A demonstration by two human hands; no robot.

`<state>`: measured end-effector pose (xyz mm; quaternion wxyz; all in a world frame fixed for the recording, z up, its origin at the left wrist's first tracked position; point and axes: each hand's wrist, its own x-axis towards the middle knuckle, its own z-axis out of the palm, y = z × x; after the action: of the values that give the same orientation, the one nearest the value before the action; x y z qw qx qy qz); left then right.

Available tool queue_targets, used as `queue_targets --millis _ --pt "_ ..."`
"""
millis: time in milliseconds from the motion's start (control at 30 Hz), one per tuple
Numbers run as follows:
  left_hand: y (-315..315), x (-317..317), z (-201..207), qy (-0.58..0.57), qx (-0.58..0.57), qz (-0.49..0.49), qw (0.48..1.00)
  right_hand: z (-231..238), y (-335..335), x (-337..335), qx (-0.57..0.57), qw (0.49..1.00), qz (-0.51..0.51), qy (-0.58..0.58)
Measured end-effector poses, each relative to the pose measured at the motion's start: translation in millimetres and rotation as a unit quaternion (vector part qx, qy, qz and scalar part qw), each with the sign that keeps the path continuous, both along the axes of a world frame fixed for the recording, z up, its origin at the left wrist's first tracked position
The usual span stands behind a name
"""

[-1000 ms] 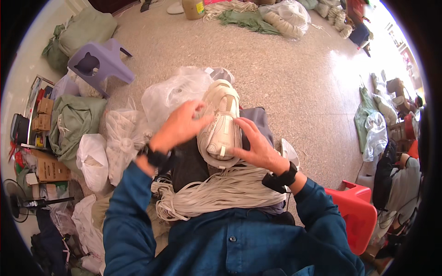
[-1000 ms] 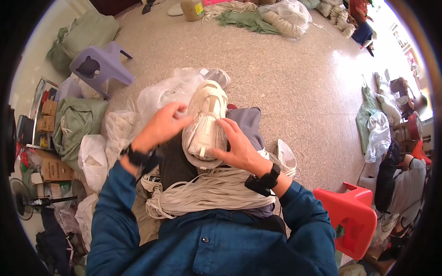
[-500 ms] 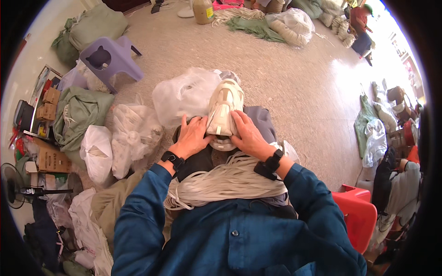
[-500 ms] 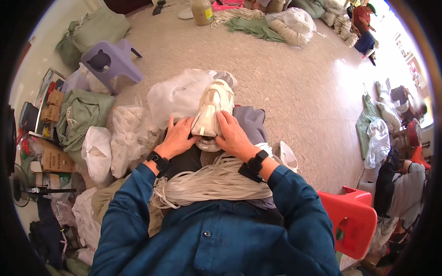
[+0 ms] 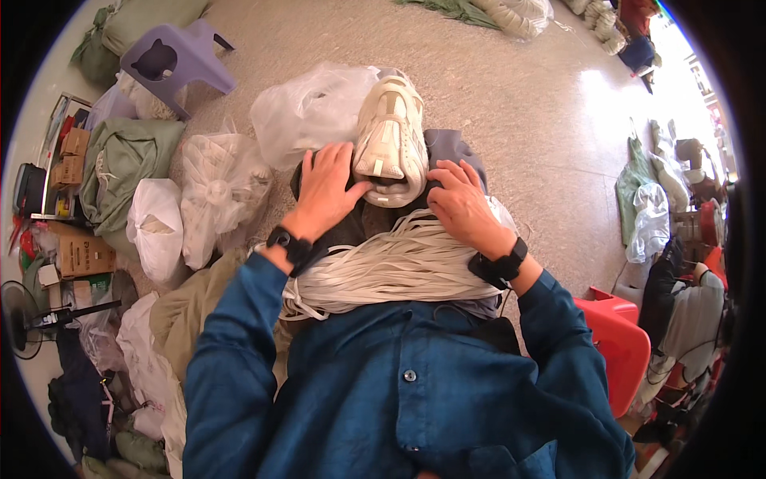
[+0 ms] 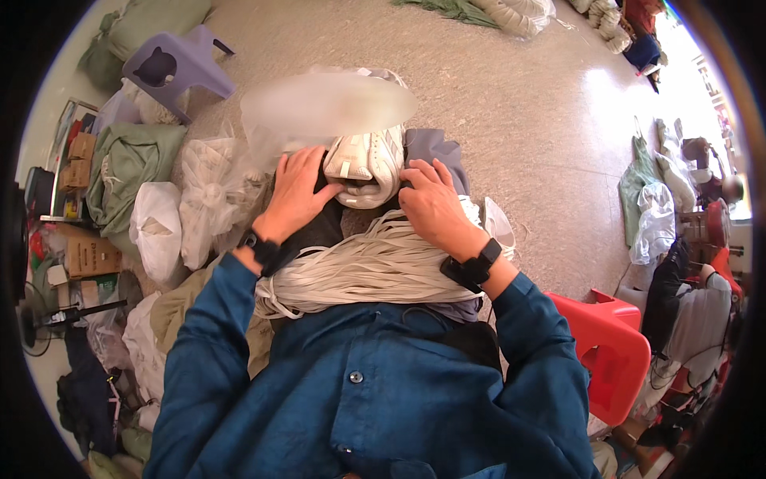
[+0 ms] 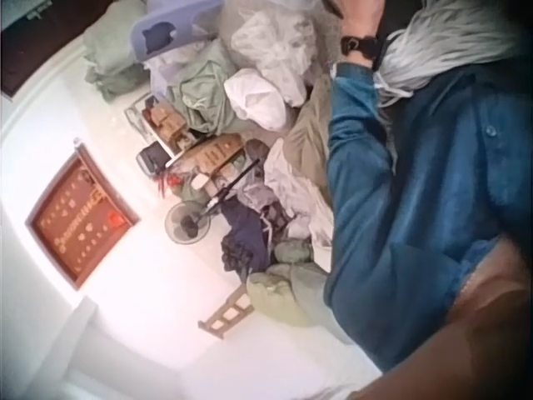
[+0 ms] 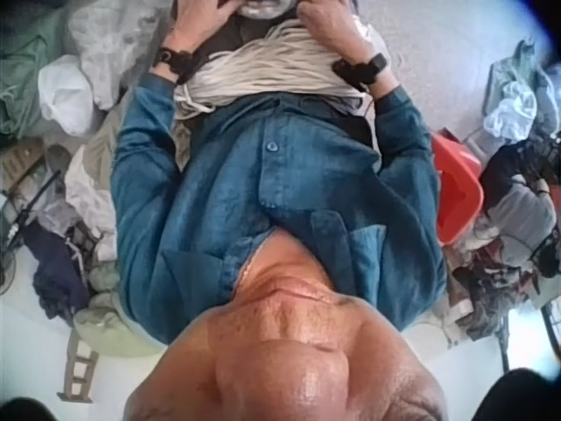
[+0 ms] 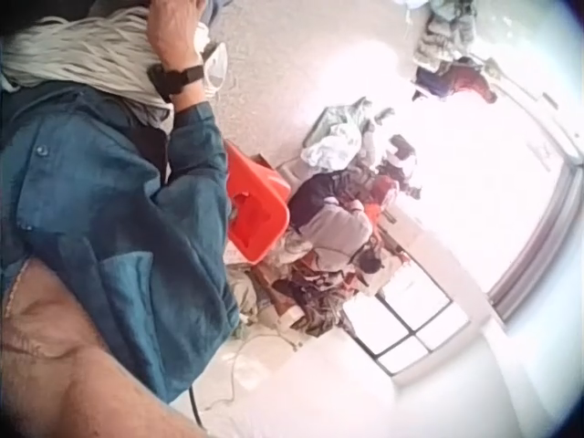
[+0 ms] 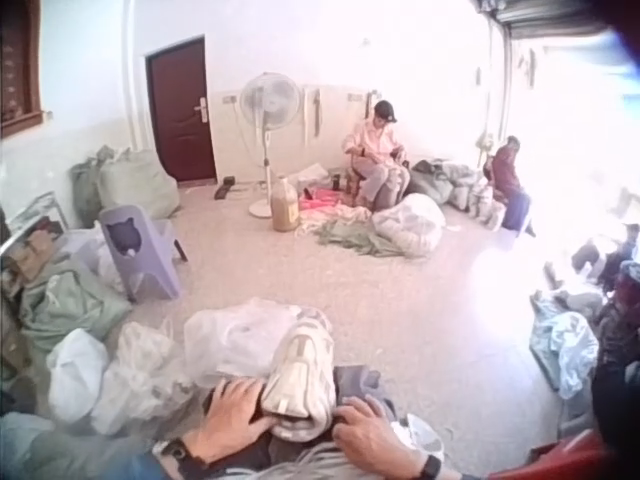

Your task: Untangling a large bundle of long white laces and threading them through a white shoe upper component.

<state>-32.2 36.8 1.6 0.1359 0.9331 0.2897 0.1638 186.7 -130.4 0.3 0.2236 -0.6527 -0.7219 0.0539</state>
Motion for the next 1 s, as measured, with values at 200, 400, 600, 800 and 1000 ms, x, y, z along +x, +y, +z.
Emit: queue_targets --millis 200,400,600,800,1000 --pt "-58.3 -60.8 27.2 0.025 -0.144 -0.042 0.988 9.8 -29.8 -7.9 0.0 0.998 0.008 0.056" --pt "-76.6 -84.4 14.0 0.01 -0.072 -0.078 0.994 23.5 -77.5 -1.3 -0.022 0.996 0.013 0.081" --pt "-76.5 -76.5 8.9 -0.018 -0.046 -0.07 0.996 -2.5 -118.6 20.3 -0.078 0.949 -0.202 0.23" --pt "-70.9 -46.9 10.2 -0.023 -0.043 -0.088 0.995 -2.2 -112.4 24.8 -0.12 0.95 -0.197 0.209" --pt "-66.5 -34.3 0.4 0.002 -0.052 -0.117 0.992 9.3 -114.4 19.0 -0.108 0.956 -0.192 0.195"
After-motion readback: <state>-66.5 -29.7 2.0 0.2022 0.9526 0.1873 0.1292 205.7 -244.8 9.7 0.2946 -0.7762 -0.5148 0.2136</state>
